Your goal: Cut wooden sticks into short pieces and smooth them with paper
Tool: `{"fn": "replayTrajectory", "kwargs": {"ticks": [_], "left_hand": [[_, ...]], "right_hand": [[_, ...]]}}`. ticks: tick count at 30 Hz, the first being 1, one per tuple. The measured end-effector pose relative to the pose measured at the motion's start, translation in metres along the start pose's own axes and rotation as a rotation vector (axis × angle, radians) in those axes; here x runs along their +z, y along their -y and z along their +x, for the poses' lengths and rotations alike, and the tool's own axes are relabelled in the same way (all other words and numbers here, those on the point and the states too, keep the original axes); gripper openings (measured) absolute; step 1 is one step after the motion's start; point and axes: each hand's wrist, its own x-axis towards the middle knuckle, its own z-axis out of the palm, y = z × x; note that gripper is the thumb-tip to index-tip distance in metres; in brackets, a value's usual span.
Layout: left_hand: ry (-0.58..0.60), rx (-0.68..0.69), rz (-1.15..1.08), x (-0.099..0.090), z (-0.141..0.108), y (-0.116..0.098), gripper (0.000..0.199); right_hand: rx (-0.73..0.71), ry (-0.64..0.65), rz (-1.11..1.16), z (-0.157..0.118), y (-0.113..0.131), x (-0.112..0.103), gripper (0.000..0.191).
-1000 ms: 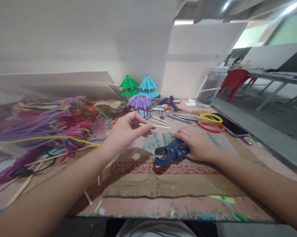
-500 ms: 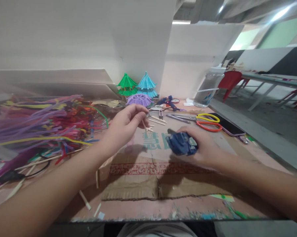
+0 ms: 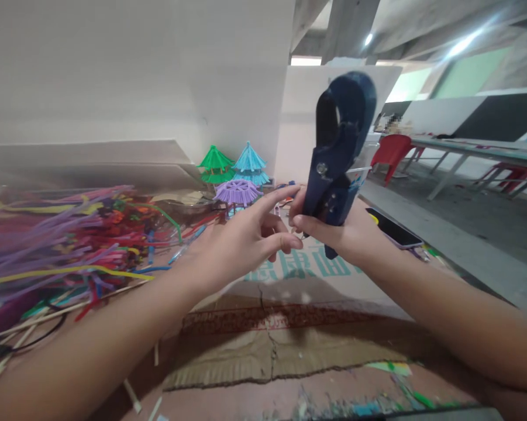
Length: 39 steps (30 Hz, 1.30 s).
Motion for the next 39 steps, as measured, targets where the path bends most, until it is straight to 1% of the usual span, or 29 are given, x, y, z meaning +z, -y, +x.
{"fn": "replayTrajectory", "kwargs": {"ticks": [6,13,16,20,23,26,28,30,32,35,39], "left_hand": [[-0.006,-0.041,-0.085,0.005,-0.004,0.006,0.068],[-0.009,-0.081,-0.081,0.006,-0.004,0.005,0.069],[0.017,-0.066,-0.098,0.005,-0.006,0.005,0.067],[0.065,-0.044,-0.129,-0.002,-0.008,-0.001,0.051],[0.119,-0.072,-0.148,-0.011,-0.007,-0.01,0.043],[0.189,-0.063,-0.116,-0.016,-0.006,-0.016,0.022],[0.227,-0.03,-0.047,-0.017,-0.008,-0.015,0.012],[0.237,0.013,0.08,-0.016,-0.01,-0.011,0.017],[0.216,0.088,0.272,-0.014,-0.014,-0.007,0.022],[0.122,0.26,0.529,-0.011,-0.018,-0.003,0.024],[-0.06,0.439,0.61,-0.013,-0.015,-0.009,0.018]], "right_hand": [[0.039,0.063,-0.019,-0.006,0.003,-0.001,0.012],[0.057,0.14,0.132,-0.009,-0.003,0.0,0.021],[0.01,0.114,0.104,-0.011,-0.001,0.0,0.017],[-0.041,0.048,-0.022,-0.011,0.008,-0.005,0.01],[-0.051,-0.003,-0.033,-0.008,0.013,-0.013,0.012],[-0.045,-0.034,-0.04,-0.007,0.013,-0.02,0.016],[-0.037,-0.025,-0.036,-0.006,0.012,-0.02,0.017],[-0.027,-0.007,-0.006,-0.007,0.01,-0.019,0.016],[-0.012,0.011,0.038,-0.007,0.007,-0.016,0.016],[0.012,0.033,0.084,-0.006,0.003,-0.013,0.019],[-0.016,0.019,0.058,-0.004,-0.004,-0.015,0.024]]}}
